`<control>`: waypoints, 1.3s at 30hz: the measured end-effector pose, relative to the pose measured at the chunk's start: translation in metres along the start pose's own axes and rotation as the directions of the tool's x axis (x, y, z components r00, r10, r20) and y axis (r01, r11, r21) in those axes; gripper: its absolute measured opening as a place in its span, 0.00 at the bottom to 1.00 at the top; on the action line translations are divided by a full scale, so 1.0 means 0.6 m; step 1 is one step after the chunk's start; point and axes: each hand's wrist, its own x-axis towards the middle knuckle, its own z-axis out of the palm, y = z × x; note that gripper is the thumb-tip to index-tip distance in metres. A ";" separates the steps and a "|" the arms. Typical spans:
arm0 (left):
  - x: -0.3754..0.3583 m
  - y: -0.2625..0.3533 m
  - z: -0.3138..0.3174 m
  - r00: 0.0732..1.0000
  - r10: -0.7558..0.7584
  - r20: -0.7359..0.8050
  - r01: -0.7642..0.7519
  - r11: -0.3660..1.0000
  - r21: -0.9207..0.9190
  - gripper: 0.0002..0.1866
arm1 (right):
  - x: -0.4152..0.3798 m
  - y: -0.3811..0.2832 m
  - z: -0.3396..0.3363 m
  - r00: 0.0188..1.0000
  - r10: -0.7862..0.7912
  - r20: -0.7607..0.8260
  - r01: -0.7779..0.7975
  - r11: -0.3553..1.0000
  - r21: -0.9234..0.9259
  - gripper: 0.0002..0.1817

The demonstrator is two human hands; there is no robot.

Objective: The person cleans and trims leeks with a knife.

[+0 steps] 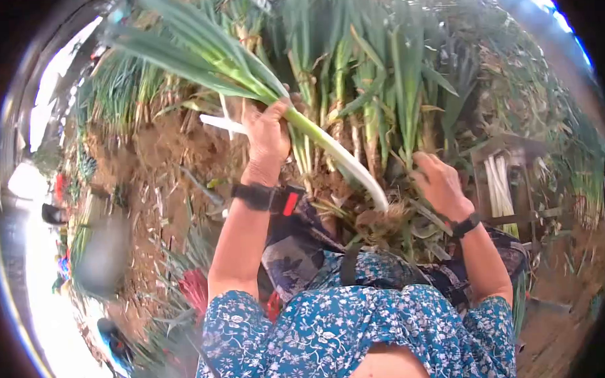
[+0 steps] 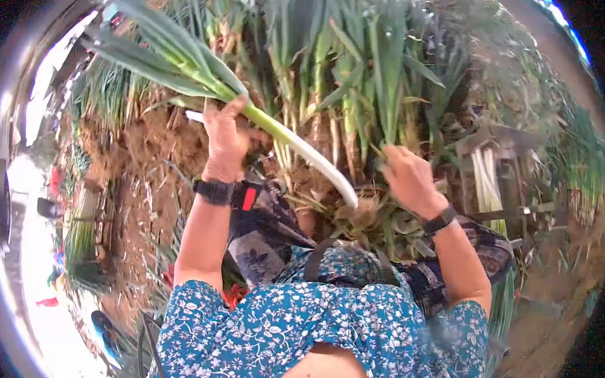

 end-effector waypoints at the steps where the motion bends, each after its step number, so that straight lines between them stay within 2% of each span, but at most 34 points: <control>1: -0.006 -0.027 0.044 0.995 -0.021 0.093 0.021 1.000 0.006 0.21 | 0.003 -0.034 -0.027 0.945 -0.284 -0.160 0.275 0.958 -0.076 0.19; 2: -0.011 -0.034 0.073 0.982 -0.006 0.187 -0.006 0.998 0.067 0.21 | 0.002 -0.059 -0.045 0.922 -0.350 -0.169 0.333 0.935 -0.122 0.18; 3: -0.016 -0.050 0.097 0.972 -0.010 0.236 -0.032 0.985 0.171 0.20 | -0.003 -0.073 -0.060 0.883 -0.425 -0.198 0.402 0.904 -0.144 0.21; 4: -0.026 -0.061 0.125 0.951 -0.074 0.301 0.007 0.976 0.216 0.20 | -0.009 -0.085 -0.077 0.848 -0.501 -0.176 0.462 0.859 -0.220 0.21; 5: -0.036 -0.063 0.154 0.922 -0.139 0.361 0.041 0.963 0.265 0.19 | -0.011 -0.096 -0.095 0.836 -0.526 -0.159 0.476 0.837 -0.269 0.22; 7: -0.055 -0.071 0.209 0.823 -0.243 0.514 0.146 0.964 0.221 0.13 | -0.020 -0.104 -0.124 0.800 -0.573 -0.175 0.425 0.749 -0.509 0.25; 9: -0.067 -0.095 0.249 0.719 -0.201 0.666 -0.013 0.953 0.302 0.13 | -0.026 -0.076 -0.136 0.785 -0.598 -0.162 0.389 0.679 -0.622 0.27; 10: -0.075 -0.111 0.266 0.655 -0.090 0.751 -0.185 0.944 0.275 0.15 | -0.030 -0.060 -0.145 0.778 -0.609 -0.153 0.369 0.640 -0.674 0.28; 11: -0.079 -0.133 0.283 0.536 0.067 0.841 -0.339 0.930 0.142 0.14 | -0.038 -0.048 -0.161 0.825 -0.546 -0.144 0.300 0.640 -0.707 0.27; 13: -0.102 -0.130 0.321 0.566 -0.171 0.807 -0.008 0.977 0.213 0.15 | -0.058 -0.025 -0.193 0.902 -0.412 -0.130 0.176 0.626 -0.759 0.27; 14: -0.111 -0.136 0.334 0.563 -0.237 0.792 0.080 0.969 0.233 0.14 | -0.066 -0.011 -0.202 0.933 -0.348 -0.095 0.105 0.512 -0.852 0.28; 16: -0.117 -0.147 0.365 0.543 -0.358 0.760 0.240 0.933 0.268 0.14 | -0.102 0.012 -0.209 0.969 -0.240 -0.061 0.075 0.520 -0.851 0.28; 17: -0.120 -0.149 0.377 0.563 -0.328 0.759 0.205 0.945 0.257 0.14 | -0.116 0.026 -0.213 0.981 -0.187 -0.045 0.061 0.521 -0.852 0.27; 18: -0.126 -0.158 0.396 0.579 -0.304 0.757 0.174 0.952 0.250 0.14 | -0.129 0.048 -0.220 0.967 -0.235 -0.093 0.041 0.511 -0.858 0.24; 19: -0.134 -0.165 0.409 0.591 -0.280 0.756 0.145 0.960 0.241 0.14 | -0.148 0.057 -0.231 0.986 -0.128 -0.104 -0.022 0.524 -0.851 0.23; 20: -0.133 -0.180 0.416 0.698 -0.217 0.682 0.137 0.976 0.170 0.13 | -0.168 0.063 -0.244 0.993 -0.019 -0.114 -0.087 0.525 -0.846 0.23; 21: -0.129 -0.177 0.415 0.778 -0.093 0.621 -0.065 0.972 0.227 0.14 | -0.187 0.068 -0.261 0.988 0.090 -0.126 -0.155 0.515 -0.843 0.22; 22: -0.122 -0.187 0.411 0.808 -0.006 0.589 -0.159 0.960 0.229 0.13 | -0.207 0.082 -0.284 0.974 0.154 -0.164 -0.219 0.484 -0.847 0.21; 23: -0.117 -0.197 0.407 0.821 0.008 0.571 -0.124 0.978 0.165 0.12 | -0.230 0.097 -0.306 0.960 0.186 -0.208 -0.272 0.456 -0.847 0.20; 24: -0.122 -0.193 0.400 0.806 0.086 0.586 -0.227 0.958 0.172 0.10 | -0.254 0.112 -0.327 0.943 0.215 -0.255 -0.325 0.425 -0.845 0.20; 25: -0.124 -0.206 0.386 0.785 0.069 0.616 -0.283 0.924 0.257 0.09 | -0.284 0.136 -0.340 0.922 0.236 -0.307 -0.379 0.394 -0.837 0.19; 26: -0.130 -0.208 0.381 0.780 -0.076 0.621 -0.144 0.944 0.296 0.08 | -0.311 0.156 -0.355 0.902 0.287 -0.323 -0.415 0.363 -0.834 0.20; 28: -0.125 -0.239 0.352 0.678 -0.212 0.704 -0.093 0.925 0.368 0.09 | -0.364 0.190 -0.377 0.854 0.383 -0.353 -0.477 0.303 -0.825 0.24; 29: -0.127 -0.260 0.339 0.622 -0.278 0.732 -0.075 0.909 0.409 0.09 | -0.386 0.206 -0.385 0.807 0.474 -0.351 -0.531 0.326 -0.782 0.25; 32: -0.146 -0.291 0.290 0.595 -0.431 0.679 0.101 0.878 0.468 0.08 | -0.440 0.228 -0.385 0.637 0.699 -0.326 -0.712 0.371 -0.597 0.32; 35: -0.169 -0.304 0.269 0.570 -0.549 0.611 0.237 0.822 0.518 0.09 | -0.507 0.313 -0.363 0.559 0.788 -0.259 -0.798 0.427 -0.425 0.33; 36: -0.172 -0.310 0.262 0.562 -0.564 0.605 0.216 0.806 0.552 0.09 | -0.511 0.328 -0.350 0.499 0.828 -0.254 -0.838 0.387 -0.385 0.33; 38: -0.171 -0.321 0.244 0.542 -0.601 0.587 0.171 0.763 0.624 0.08 | -0.531 0.385 -0.322 0.555 0.790 -0.260 -0.816 0.457 -0.355 0.33; 39: -0.173 -0.324 0.234 0.538 -0.655 0.530 0.243 0.723 0.647 0.08 | -0.531 0.399 -0.295 0.583 0.767 -0.268 -0.803 0.495 -0.331 0.33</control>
